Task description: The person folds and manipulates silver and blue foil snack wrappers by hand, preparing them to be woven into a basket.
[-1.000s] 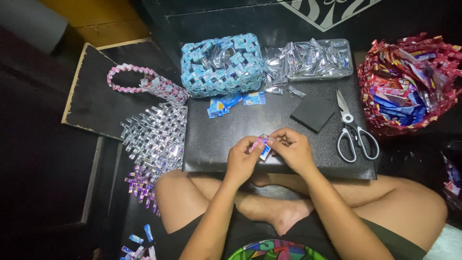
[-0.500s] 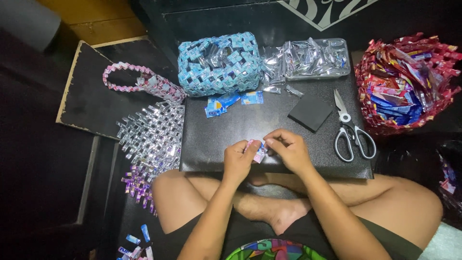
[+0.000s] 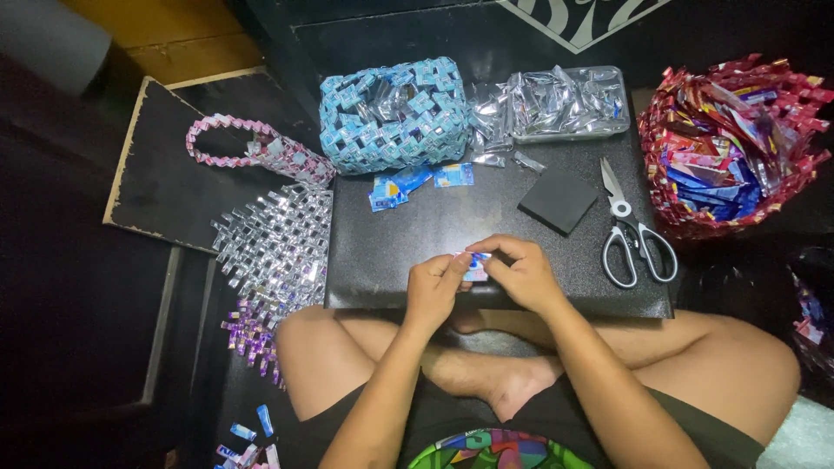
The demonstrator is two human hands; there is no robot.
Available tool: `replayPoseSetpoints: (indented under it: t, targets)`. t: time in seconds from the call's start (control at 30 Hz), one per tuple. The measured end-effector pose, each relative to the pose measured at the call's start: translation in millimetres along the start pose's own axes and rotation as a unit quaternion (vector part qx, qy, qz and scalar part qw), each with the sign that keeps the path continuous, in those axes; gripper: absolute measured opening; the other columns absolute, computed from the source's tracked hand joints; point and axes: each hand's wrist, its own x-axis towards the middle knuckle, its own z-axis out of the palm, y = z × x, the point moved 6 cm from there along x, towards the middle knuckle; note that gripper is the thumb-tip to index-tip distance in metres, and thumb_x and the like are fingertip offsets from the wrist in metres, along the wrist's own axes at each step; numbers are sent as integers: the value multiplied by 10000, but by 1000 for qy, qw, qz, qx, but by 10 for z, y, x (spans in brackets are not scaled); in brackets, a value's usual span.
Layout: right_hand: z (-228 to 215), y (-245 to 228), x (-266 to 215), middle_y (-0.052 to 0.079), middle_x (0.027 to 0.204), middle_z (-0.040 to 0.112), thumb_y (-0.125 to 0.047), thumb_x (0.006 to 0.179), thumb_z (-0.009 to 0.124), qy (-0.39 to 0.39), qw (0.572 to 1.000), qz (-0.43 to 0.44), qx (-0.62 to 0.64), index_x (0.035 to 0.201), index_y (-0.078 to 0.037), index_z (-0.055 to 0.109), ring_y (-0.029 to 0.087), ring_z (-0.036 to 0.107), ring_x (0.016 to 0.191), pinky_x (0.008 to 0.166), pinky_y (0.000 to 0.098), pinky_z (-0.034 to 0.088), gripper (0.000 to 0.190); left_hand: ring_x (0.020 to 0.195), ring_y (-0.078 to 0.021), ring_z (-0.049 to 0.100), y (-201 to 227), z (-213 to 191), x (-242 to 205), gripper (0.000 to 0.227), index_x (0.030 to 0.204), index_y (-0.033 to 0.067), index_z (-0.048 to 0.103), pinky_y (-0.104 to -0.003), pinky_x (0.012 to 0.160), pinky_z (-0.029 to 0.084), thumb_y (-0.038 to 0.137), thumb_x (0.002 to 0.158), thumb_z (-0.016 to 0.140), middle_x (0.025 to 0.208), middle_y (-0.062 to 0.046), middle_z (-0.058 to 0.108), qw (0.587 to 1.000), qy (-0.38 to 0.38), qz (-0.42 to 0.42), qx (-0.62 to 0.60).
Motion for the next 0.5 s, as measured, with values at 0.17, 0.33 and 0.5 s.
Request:
replayPoseSetpoints:
  t: [0.17, 0.33, 0.5]
  targets:
    - [1, 36, -17, 73, 723, 735, -113, 826, 761, 6, 1000, 10, -8, 1017, -110, 830, 146, 626, 728, 737, 317, 529, 203, 638, -164, 726, -26, 9, -10, 394, 778, 42, 757, -307, 628, 604, 353, 1011, 688, 611, -154, 719, 1000, -1, -10, -20]
    - [17, 68, -29, 56, 654, 700, -125, 820, 783, 27, 999, 18, -12, 987, -124, 832, 132, 595, 683, 694, 294, 504, 175, 636, -161, 730, 1, 20, 9, 379, 773, 58, 757, -310, 620, 607, 348, 1009, 690, 603, -137, 718, 1000, -1, 0, -6]
    - [-12, 174, -52, 51, 637, 666, -132, 833, 786, 98, 994, 38, -9, 997, -134, 829, 119, 573, 674, 676, 270, 486, 169, 618, -117, 623, -108, -22, 95, 333, 946, 30, 674, -297, 603, 546, 264, 833, 882, 764, -74, 654, 998, 53, -25, -25]
